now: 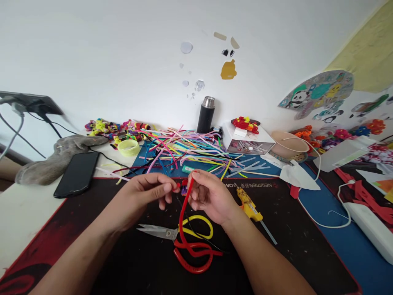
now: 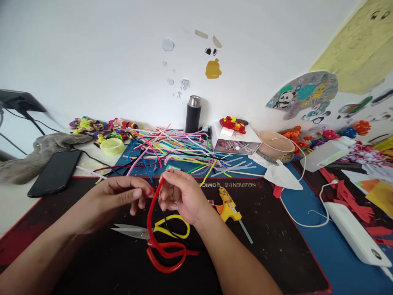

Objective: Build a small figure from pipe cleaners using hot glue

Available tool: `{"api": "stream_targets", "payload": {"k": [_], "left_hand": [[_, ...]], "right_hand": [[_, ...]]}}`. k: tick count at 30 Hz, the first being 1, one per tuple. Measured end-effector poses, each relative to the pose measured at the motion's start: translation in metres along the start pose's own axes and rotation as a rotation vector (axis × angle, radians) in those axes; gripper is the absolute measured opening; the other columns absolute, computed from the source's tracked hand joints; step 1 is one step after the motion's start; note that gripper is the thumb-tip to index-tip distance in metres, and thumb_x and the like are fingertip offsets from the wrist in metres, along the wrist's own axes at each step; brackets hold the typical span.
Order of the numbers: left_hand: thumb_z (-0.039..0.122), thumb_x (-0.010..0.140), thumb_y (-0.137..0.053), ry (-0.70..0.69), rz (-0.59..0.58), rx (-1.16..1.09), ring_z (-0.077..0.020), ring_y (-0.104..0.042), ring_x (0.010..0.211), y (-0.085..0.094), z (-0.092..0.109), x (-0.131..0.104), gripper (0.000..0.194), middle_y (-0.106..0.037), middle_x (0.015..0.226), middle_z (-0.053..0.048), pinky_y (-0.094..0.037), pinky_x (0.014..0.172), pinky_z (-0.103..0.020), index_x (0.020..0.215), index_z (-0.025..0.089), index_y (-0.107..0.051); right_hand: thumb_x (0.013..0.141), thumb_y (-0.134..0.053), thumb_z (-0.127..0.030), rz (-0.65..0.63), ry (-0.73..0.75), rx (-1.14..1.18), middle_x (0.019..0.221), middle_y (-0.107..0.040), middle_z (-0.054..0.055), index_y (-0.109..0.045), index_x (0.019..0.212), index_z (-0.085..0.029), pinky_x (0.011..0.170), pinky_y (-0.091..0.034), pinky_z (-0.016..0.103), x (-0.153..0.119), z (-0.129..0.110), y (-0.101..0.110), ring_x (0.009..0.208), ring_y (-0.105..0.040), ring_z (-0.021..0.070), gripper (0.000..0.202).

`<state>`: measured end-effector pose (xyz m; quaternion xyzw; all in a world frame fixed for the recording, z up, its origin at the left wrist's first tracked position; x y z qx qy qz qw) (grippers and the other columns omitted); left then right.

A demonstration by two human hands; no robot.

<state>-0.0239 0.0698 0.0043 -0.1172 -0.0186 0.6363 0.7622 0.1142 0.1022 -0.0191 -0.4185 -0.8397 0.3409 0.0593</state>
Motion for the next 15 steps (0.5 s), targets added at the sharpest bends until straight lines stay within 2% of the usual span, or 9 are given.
{"api": "stream_targets", "payload": {"k": [3,7,10,15], "left_hand": [[0.043,0.072,-0.096,-0.086,0.182,-0.035,-0.0145,-0.063,0.064,0.018,0.003,0.006,0.030,-0.073,0.076,-0.006,-0.050,0.053,-0.021,0.081,0.018,-0.083],[0.046,0.069,-0.097,-0.138,0.275,-0.002,-0.0136,-0.061,0.063,0.024,0.004,0.007,0.033,-0.071,0.071,-0.004,-0.050,0.054,-0.021,0.083,0.019,-0.084],[0.045,0.073,-0.095,-0.168,0.271,0.048,-0.0150,-0.063,0.068,0.023,0.002,0.007,0.030,-0.074,0.077,-0.004,-0.051,0.057,-0.022,0.090,0.022,-0.086],[0.038,0.082,-0.089,-0.254,0.180,0.177,-0.0178,-0.069,0.081,0.010,0.008,0.004,0.020,-0.079,0.096,-0.006,-0.056,0.069,-0.025,0.098,0.025,-0.087]], "right_hand": [[0.084,-0.081,-0.046,0.017,0.015,-0.022,0.056,-0.063,-0.005,-0.060,0.079,-0.020,0.036,-0.025,0.018,0.002,-0.001,0.003,0.041,-0.059,0.0098,0.034],[0.084,-0.080,-0.047,0.017,0.006,-0.057,0.057,-0.065,-0.004,-0.059,0.080,-0.020,0.036,-0.024,0.018,0.003,0.002,0.004,0.041,-0.059,0.0102,0.035],[0.084,-0.080,-0.047,-0.012,-0.045,-0.080,0.058,-0.067,-0.003,-0.059,0.082,-0.019,0.038,-0.025,0.019,0.002,0.010,0.000,0.041,-0.059,0.0106,0.035],[0.085,-0.081,-0.048,-0.112,-0.109,-0.109,0.056,-0.065,-0.003,-0.061,0.081,-0.018,0.037,-0.027,0.019,-0.002,0.020,-0.012,0.042,-0.059,0.0107,0.036]]}}
Point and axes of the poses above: each hand's wrist, its own x-axis towards the middle knuckle, its own y-axis out of the back of the hand, z = x × y, the point moved 8 cm from there along x, towards the middle knuckle
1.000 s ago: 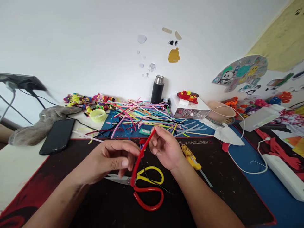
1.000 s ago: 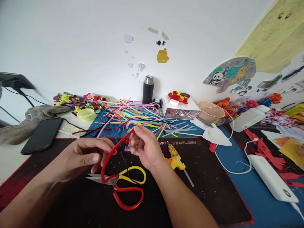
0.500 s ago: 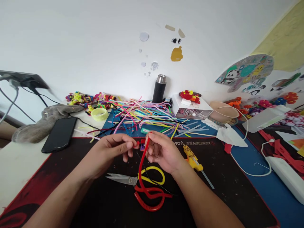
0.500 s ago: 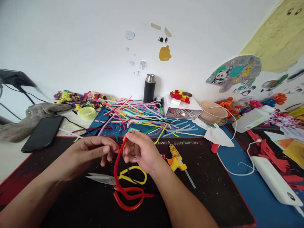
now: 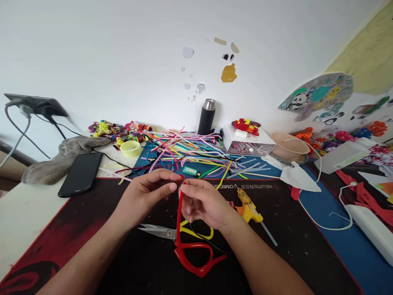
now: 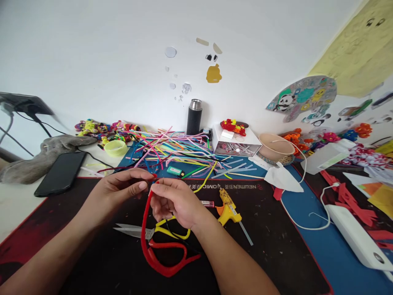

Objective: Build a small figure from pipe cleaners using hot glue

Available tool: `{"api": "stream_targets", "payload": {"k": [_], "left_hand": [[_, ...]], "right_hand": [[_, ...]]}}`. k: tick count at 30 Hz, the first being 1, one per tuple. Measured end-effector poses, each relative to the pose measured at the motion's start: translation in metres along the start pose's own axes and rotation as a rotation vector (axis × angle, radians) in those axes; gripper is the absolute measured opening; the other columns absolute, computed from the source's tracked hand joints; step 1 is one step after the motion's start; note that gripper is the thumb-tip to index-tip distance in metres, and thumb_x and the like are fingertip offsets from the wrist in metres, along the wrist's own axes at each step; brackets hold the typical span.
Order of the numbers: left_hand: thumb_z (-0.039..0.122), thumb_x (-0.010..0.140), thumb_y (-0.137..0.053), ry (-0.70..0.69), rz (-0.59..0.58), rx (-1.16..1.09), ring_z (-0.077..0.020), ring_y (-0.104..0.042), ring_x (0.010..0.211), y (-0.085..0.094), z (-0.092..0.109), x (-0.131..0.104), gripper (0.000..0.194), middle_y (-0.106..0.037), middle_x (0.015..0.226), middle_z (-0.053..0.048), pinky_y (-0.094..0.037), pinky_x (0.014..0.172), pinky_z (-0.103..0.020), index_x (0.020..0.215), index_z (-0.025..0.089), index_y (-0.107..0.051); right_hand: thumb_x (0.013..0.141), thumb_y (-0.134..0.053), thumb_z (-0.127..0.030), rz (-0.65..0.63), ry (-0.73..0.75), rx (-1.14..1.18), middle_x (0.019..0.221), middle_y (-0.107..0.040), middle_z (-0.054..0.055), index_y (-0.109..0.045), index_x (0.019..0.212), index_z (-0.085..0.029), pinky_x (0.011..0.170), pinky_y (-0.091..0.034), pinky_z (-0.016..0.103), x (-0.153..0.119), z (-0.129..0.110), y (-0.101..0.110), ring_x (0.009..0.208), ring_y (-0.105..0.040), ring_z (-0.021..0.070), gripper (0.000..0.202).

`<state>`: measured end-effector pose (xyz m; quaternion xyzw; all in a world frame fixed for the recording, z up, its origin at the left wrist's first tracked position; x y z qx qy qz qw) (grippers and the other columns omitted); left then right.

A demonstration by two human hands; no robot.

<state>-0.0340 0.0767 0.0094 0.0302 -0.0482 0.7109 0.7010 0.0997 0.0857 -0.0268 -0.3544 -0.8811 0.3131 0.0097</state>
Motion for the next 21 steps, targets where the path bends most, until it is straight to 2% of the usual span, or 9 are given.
{"api": "stream_targets", "payload": {"k": [3,7,15,21], "left_hand": [[0.034,0.086,-0.085,-0.085,-0.052,0.039,-0.0190,-0.071,0.087,-0.007,0.011,-0.003,0.015,-0.079,0.096,-0.005,-0.057,0.076,-0.026,0.099,0.027,-0.086],[0.031,0.088,-0.084,-0.140,-0.057,0.116,-0.0197,-0.072,0.091,-0.007,0.019,-0.005,0.012,-0.078,0.097,-0.005,-0.058,0.083,-0.027,0.099,0.027,-0.086],[0.034,0.089,-0.083,-0.147,-0.068,0.150,-0.0229,-0.073,0.096,-0.008,0.018,-0.003,0.014,-0.079,0.103,-0.007,-0.059,0.086,-0.031,0.101,0.027,-0.086],[0.035,0.091,-0.081,-0.165,-0.085,0.168,-0.0214,-0.071,0.094,-0.008,0.019,-0.005,0.012,-0.077,0.100,-0.006,-0.057,0.085,-0.029,0.099,0.026,-0.084]], "right_hand": [[0.085,-0.082,-0.049,-0.022,0.003,-0.005,0.055,-0.063,-0.004,-0.061,0.083,-0.018,0.036,-0.024,0.018,0.000,0.001,-0.002,0.042,-0.059,0.0105,0.038],[0.085,-0.083,-0.050,-0.019,0.013,-0.015,0.054,-0.060,-0.005,-0.060,0.080,-0.018,0.036,-0.021,0.019,0.001,0.000,-0.003,0.042,-0.058,0.0096,0.040],[0.083,-0.085,-0.056,-0.032,0.016,-0.017,0.056,-0.058,-0.007,-0.058,0.079,-0.019,0.038,-0.023,0.020,0.000,0.002,-0.005,0.043,-0.056,0.0088,0.046],[0.081,-0.085,-0.061,-0.018,0.005,-0.038,0.057,-0.059,-0.007,-0.059,0.083,-0.019,0.040,-0.025,0.020,0.001,0.003,-0.005,0.044,-0.056,0.0089,0.050]]}}
Point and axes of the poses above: each hand's wrist, its own x-axis towards the middle knuckle, its own y-axis out of the back of the hand, z = x × y, the point moved 8 cm from there along x, towards the middle knuckle
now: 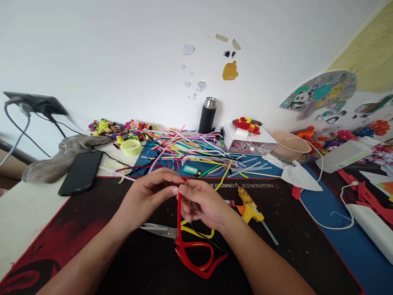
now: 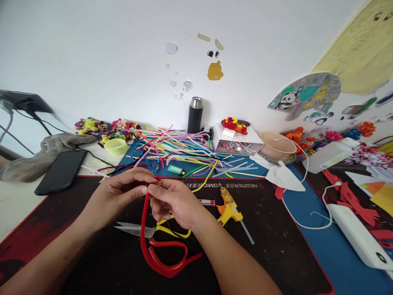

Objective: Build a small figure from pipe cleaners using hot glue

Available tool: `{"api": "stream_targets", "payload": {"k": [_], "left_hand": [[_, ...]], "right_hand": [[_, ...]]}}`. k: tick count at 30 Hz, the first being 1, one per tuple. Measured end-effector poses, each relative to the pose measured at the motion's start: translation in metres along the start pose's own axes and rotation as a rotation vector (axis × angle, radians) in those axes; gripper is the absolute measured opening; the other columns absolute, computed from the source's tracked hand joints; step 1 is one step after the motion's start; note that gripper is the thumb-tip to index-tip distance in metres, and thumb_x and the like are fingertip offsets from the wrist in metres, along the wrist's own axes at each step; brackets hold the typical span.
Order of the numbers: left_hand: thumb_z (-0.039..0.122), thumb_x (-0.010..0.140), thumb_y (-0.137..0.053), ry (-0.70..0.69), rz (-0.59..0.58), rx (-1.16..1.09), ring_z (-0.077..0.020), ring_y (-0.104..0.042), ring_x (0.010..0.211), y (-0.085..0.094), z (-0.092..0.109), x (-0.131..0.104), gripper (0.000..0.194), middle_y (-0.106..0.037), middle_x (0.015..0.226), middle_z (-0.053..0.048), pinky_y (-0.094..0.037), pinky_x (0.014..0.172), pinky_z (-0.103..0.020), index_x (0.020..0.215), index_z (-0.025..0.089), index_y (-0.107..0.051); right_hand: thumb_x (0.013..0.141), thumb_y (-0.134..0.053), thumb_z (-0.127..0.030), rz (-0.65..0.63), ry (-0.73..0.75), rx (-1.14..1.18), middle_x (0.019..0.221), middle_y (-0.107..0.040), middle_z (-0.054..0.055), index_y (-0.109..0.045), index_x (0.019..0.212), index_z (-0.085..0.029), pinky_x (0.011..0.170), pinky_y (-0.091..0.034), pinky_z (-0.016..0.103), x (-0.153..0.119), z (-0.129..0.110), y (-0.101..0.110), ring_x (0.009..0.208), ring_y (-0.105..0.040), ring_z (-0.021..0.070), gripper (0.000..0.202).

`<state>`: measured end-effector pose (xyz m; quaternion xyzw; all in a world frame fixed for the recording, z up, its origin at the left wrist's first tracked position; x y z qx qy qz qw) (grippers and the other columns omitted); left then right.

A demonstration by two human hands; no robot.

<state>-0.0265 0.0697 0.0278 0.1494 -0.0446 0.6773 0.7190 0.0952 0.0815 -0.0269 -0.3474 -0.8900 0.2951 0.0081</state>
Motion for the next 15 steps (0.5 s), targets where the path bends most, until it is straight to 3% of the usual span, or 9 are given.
{"api": "stream_targets", "payload": {"k": [10,15], "left_hand": [[0.036,0.090,-0.081,0.046,-0.003,-0.024,-0.0181,-0.064,0.077,-0.001,-0.007,0.002,0.019,-0.069,0.080,-0.002,-0.051,0.076,-0.029,0.083,0.020,-0.073],[0.038,0.091,-0.079,0.059,0.034,0.042,-0.0194,-0.062,0.077,0.008,-0.009,0.003,0.021,-0.069,0.076,-0.003,-0.048,0.075,-0.030,0.082,0.020,-0.072]], "right_hand": [[0.083,-0.080,-0.067,0.016,-0.030,-0.003,0.056,-0.059,-0.004,-0.063,0.081,-0.017,0.039,-0.027,0.019,0.000,0.005,-0.001,0.043,-0.054,0.0094,0.052],[0.084,-0.077,-0.069,-0.020,-0.017,0.003,0.059,-0.061,-0.003,-0.068,0.089,-0.016,0.041,-0.026,0.020,-0.001,0.001,-0.003,0.044,-0.057,0.0097,0.054]]}}
Point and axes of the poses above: each hand's wrist, its own x-axis towards the middle knuckle, its own y-axis out of the back of the hand, z = x × y, the point moved 8 cm from there along x, towards the middle knuckle
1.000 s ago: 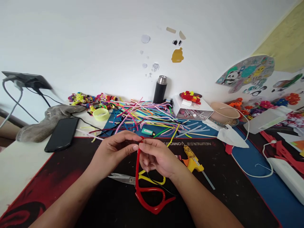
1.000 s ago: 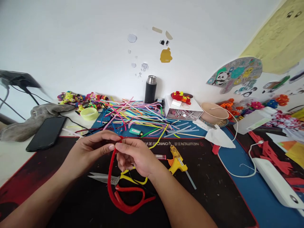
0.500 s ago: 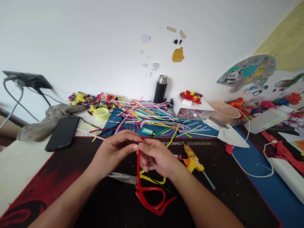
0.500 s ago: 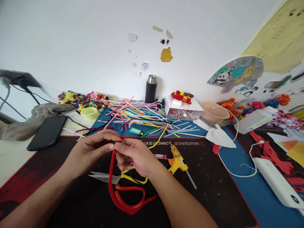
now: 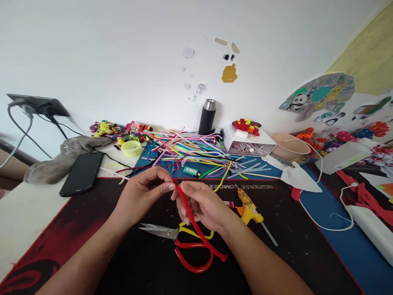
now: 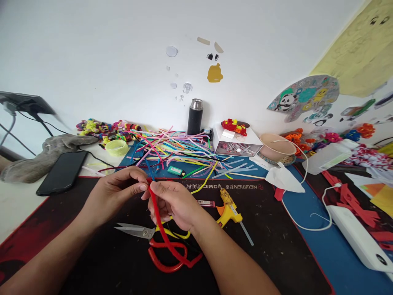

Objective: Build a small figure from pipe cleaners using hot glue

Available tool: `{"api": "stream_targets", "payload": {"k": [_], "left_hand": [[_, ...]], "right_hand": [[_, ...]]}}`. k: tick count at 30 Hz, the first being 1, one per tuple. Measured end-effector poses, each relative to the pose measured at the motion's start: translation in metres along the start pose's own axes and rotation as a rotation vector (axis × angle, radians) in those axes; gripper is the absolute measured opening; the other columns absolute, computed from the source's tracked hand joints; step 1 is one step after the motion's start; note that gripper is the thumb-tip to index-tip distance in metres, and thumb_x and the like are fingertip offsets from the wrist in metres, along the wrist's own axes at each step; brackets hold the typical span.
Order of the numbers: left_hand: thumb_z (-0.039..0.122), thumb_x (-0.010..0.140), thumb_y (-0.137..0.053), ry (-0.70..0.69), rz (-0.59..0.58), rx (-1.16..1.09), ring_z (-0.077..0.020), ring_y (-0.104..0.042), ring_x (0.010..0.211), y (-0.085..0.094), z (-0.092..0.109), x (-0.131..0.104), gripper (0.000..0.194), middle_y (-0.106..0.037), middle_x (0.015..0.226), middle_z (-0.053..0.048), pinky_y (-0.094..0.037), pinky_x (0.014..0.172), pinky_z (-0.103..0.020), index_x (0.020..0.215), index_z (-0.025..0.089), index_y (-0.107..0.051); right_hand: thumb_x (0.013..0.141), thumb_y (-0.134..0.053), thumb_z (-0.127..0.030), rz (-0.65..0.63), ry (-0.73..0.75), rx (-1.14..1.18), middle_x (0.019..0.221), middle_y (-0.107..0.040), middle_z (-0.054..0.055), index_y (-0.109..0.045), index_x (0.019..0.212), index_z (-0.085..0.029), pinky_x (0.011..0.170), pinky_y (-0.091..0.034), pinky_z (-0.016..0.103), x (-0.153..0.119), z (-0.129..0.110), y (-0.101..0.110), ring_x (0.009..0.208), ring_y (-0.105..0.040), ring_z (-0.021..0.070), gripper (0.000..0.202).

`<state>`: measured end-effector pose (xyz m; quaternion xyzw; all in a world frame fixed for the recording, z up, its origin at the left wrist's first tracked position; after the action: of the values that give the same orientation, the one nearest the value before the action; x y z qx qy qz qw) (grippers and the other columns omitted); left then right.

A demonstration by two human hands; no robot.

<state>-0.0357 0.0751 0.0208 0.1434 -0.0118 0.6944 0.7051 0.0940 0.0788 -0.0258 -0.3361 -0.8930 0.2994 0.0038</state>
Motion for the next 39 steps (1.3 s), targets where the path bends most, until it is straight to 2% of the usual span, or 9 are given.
{"api": "stream_targets", "payload": {"k": [3,10,13,15,18,23,28,35,39], "left_hand": [[0.042,0.089,-0.080,-0.006,0.031,0.054,-0.0205,-0.062,0.077,0.003,0.003,0.001,0.024,-0.070,0.077,-0.004,-0.048,0.073,-0.031,0.080,0.021,-0.072],[0.040,0.086,-0.082,-0.005,0.053,0.058,-0.0192,-0.061,0.076,0.003,0.004,0.001,0.023,-0.070,0.078,-0.003,-0.048,0.075,-0.030,0.078,0.021,-0.073],[0.043,0.084,-0.084,0.069,0.114,0.004,-0.0200,-0.063,0.081,0.010,-0.006,0.001,0.022,-0.074,0.086,-0.004,-0.048,0.076,-0.030,0.084,0.021,-0.078],[0.045,0.079,-0.088,0.142,0.163,-0.072,-0.0182,-0.060,0.076,0.014,-0.014,0.002,0.027,-0.075,0.089,-0.005,-0.048,0.070,-0.029,0.089,0.021,-0.080],[0.045,0.072,-0.093,0.222,0.199,-0.210,-0.0135,-0.053,0.063,0.014,-0.023,0.003,0.033,-0.070,0.079,-0.002,-0.044,0.059,-0.026,0.089,0.020,-0.079],[0.038,0.071,-0.094,0.227,0.206,-0.337,-0.0116,-0.053,0.062,0.012,-0.028,0.006,0.032,-0.065,0.074,0.002,-0.042,0.055,-0.023,0.085,0.019,-0.073],[0.032,0.071,-0.093,0.230,0.203,-0.357,-0.0119,-0.056,0.066,0.013,-0.031,0.007,0.035,-0.068,0.081,0.002,-0.042,0.056,-0.022,0.097,0.020,-0.073],[0.039,0.073,-0.092,0.277,0.155,-0.311,-0.0119,-0.052,0.061,0.008,-0.036,0.005,0.037,-0.065,0.073,0.002,-0.042,0.058,-0.025,0.102,0.018,-0.080],[0.039,0.075,-0.091,0.258,0.175,-0.314,-0.0120,-0.052,0.064,0.013,-0.041,0.005,0.035,-0.067,0.078,0.000,-0.042,0.059,-0.025,0.102,0.019,-0.081]], "right_hand": [[0.087,-0.075,-0.070,-0.004,0.009,-0.007,0.060,-0.062,-0.004,-0.068,0.090,-0.016,0.039,-0.026,0.020,0.000,0.000,0.001,0.043,-0.056,0.0091,0.054],[0.078,-0.090,-0.052,0.051,-0.030,-0.042,0.059,-0.064,-0.005,-0.063,0.083,-0.018,0.039,-0.024,0.018,-0.001,0.002,0.004,0.044,-0.059,0.0087,0.044],[0.081,-0.087,-0.052,0.054,-0.026,-0.053,0.060,-0.064,-0.005,-0.064,0.084,-0.018,0.039,-0.026,0.018,-0.001,0.001,0.003,0.045,-0.059,0.0087,0.041],[0.082,-0.085,-0.051,0.070,-0.025,-0.063,0.062,-0.065,-0.004,-0.062,0.083,-0.018,0.040,-0.027,0.018,0.000,0.001,0.004,0.046,-0.061,0.0090,0.040],[0.083,-0.083,-0.050,0.094,0.006,-0.103,0.063,-0.067,-0.003,-0.060,0.081,-0.019,0.038,-0.026,0.018,0.001,-0.001,0.007,0.046,-0.062,0.0094,0.039],[0.087,-0.079,-0.049,0.100,0.084,-0.220,0.066,-0.071,-0.001,-0.060,0.084,-0.019,0.037,-0.025,0.018,0.003,-0.004,0.008,0.047,-0.064,0.0101,0.035],[0.089,-0.076,-0.049,0.137,0.137,-0.319,0.067,-0.070,-0.001,-0.059,0.084,-0.020,0.037,-0.025,0.018,0.003,-0.007,0.009,0.045,-0.063,0.0099,0.034],[0.087,-0.077,-0.054,0.126,0.156,-0.363,0.067,-0.068,-0.002,-0.059,0.085,-0.020,0.040,-0.032,0.019,0.003,-0.008,0.005,0.047,-0.063,0.0107,0.038],[0.086,-0.074,-0.054,0.157,0.169,-0.409,0.065,-0.066,-0.002,-0.057,0.081,-0.021,0.039,-0.029,0.019,0.000,-0.020,0.004,0.045,-0.061,0.0106,0.037]]}}
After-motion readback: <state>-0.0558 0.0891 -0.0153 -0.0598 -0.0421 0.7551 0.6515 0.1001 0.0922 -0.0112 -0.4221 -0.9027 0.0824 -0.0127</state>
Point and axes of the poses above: each hand's wrist, its own x-axis towards the middle knuckle, its own y-axis out of the back of the hand, z = x × y, the point moved 8 cm from there along x, towards the middle knuckle
